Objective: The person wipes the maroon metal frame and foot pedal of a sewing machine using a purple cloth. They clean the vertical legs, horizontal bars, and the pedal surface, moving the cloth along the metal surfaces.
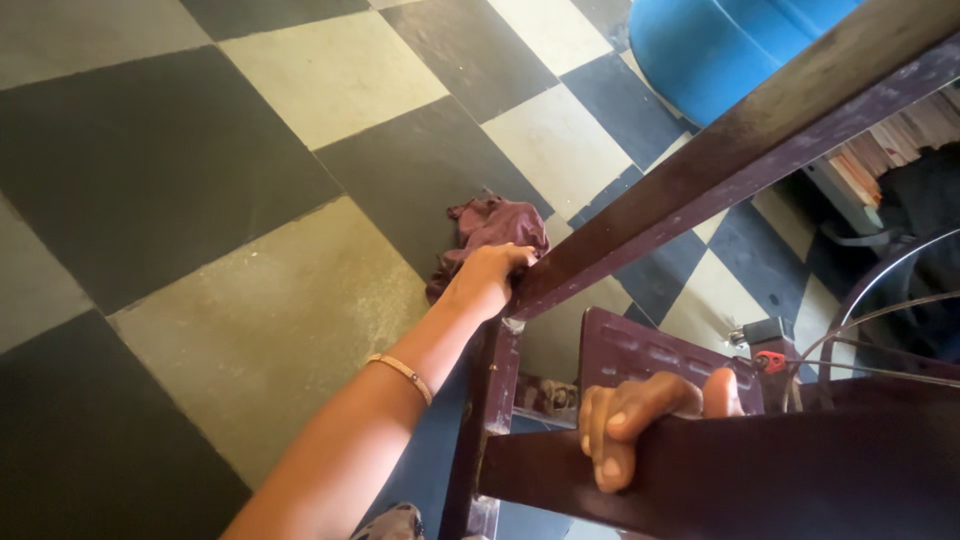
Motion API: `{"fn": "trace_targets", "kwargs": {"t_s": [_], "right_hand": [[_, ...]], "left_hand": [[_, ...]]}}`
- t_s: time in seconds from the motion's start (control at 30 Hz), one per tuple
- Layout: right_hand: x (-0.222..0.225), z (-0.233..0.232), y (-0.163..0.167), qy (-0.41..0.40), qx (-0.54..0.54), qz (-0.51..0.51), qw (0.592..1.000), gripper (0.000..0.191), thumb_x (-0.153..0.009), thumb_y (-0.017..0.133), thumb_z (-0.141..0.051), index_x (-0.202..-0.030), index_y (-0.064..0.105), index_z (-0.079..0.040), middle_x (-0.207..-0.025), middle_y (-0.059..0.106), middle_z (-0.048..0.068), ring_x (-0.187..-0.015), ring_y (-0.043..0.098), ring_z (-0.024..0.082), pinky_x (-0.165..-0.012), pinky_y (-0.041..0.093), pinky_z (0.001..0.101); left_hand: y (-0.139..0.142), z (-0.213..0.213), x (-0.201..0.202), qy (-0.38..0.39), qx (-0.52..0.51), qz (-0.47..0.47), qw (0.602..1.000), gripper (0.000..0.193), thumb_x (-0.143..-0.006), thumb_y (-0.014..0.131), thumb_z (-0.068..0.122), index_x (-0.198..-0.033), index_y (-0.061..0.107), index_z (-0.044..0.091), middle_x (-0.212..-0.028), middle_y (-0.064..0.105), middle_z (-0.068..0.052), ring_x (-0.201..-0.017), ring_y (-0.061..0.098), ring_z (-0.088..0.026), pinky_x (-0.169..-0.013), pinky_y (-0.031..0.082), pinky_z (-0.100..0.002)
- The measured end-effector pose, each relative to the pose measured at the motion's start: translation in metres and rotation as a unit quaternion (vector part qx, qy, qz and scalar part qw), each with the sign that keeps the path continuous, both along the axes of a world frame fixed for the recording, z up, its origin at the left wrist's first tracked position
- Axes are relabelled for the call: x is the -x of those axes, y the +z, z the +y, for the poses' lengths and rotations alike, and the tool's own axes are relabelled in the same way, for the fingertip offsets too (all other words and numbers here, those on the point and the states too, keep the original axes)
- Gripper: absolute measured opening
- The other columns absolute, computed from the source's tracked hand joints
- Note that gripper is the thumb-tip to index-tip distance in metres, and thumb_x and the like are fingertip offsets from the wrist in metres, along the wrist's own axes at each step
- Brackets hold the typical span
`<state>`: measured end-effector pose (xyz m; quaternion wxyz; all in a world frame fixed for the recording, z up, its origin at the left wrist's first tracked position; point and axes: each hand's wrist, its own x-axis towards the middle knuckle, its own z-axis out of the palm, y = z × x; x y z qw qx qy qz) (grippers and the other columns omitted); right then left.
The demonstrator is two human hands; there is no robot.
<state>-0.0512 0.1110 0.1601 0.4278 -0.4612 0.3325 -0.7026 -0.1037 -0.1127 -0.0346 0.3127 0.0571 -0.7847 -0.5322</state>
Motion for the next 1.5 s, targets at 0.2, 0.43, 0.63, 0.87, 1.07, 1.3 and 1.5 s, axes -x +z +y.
{"fn": "trace_targets", "kwargs": {"t_s": [0.2, 0.43, 0.63, 0.87, 1.07, 1.3, 1.5], "right_hand": [[0.002, 0.001, 0.002, 0.003, -0.007, 0.001, 1.0, 0.074, -0.119, 0.013, -0.044, -0.116, 0.069, 0.003, -0.083, 0.068, 0.015, -0.076, 0.059, 0.024, -0.083, 0.045, 0.0403], [-0.008, 0.003, 0.001, -0.039, -0.003, 0.004, 0.999, 0.074, -0.121, 0.013, -0.043, -0.117, 0.069, 0.005, -0.083, 0.068, 0.015, -0.075, 0.057, 0.023, -0.083, 0.043, 0.0401], [-0.007, 0.005, 0.005, -0.017, -0.022, 0.006, 1.0, 0.072, -0.12, 0.013, -0.042, -0.117, 0.069, 0.004, -0.083, 0.068, 0.015, -0.075, 0.057, 0.025, -0.084, 0.043, 0.0419], [-0.002, 0.0, 0.0, -0.001, 0.004, 0.007, 1.0, 0.073, -0.121, 0.013, -0.043, -0.117, 0.069, 0.005, -0.081, 0.067, 0.014, -0.074, 0.058, 0.023, -0.083, 0.043, 0.0401], [-0.009, 0.003, -0.005, -0.059, 0.015, -0.007, 0.998, 0.073, -0.122, 0.014, -0.041, -0.113, 0.07, 0.005, -0.078, 0.067, 0.014, -0.071, 0.058, 0.023, -0.08, 0.043, 0.0395], [-0.016, -0.002, -0.011, -0.111, 0.032, -0.024, 0.993, 0.073, -0.123, 0.016, -0.04, -0.106, 0.071, 0.005, -0.07, 0.065, 0.013, -0.066, 0.055, 0.023, -0.075, 0.043, 0.0389], [-0.016, -0.003, -0.013, -0.111, 0.035, -0.031, 0.993, 0.074, -0.122, 0.015, -0.042, -0.105, 0.071, 0.005, -0.071, 0.064, 0.013, -0.065, 0.054, 0.022, -0.074, 0.043, 0.0378]], "left_hand": [[-0.001, 0.0, -0.006, 0.013, 0.058, -0.029, 0.998, 0.037, -0.081, 0.061, -0.008, -0.11, 0.073, 0.011, -0.111, 0.074, -0.014, -0.109, 0.068, -0.034, -0.091, 0.053, -0.04], [0.002, -0.027, 0.021, -0.027, 0.325, -0.05, 0.944, 0.035, -0.091, 0.051, 0.002, -0.122, 0.068, 0.009, -0.137, 0.063, -0.011, -0.13, 0.055, -0.027, -0.108, 0.042, -0.037], [0.002, -0.011, 0.026, 0.036, 0.341, -0.096, 0.934, 0.028, -0.094, 0.051, 0.006, -0.116, 0.068, 0.008, -0.13, 0.067, -0.01, -0.127, 0.06, -0.024, -0.103, 0.048, -0.035], [0.013, -0.003, 0.024, 0.066, 0.3, -0.171, 0.936, 0.02, -0.091, 0.055, 0.007, -0.1, 0.072, 0.008, -0.111, 0.073, -0.006, -0.114, 0.065, -0.023, -0.086, 0.056, -0.036], [0.021, 0.003, 0.009, 0.105, 0.283, -0.132, 0.944, 0.016, -0.085, 0.061, 0.008, -0.087, 0.077, 0.01, -0.095, 0.074, -0.009, -0.105, 0.065, -0.027, -0.088, 0.051, -0.041], [0.015, -0.003, -0.003, 0.104, 0.218, -0.051, 0.969, 0.022, -0.071, 0.068, -0.001, -0.087, 0.078, 0.011, -0.09, 0.072, -0.009, -0.101, 0.061, -0.029, -0.086, 0.045, -0.044], [0.007, 0.008, -0.008, 0.139, 0.1, 0.009, 0.985, 0.031, -0.068, 0.063, -0.011, -0.091, 0.076, 0.007, -0.095, 0.072, -0.009, -0.098, 0.061, -0.034, -0.087, 0.047, -0.043]]}}
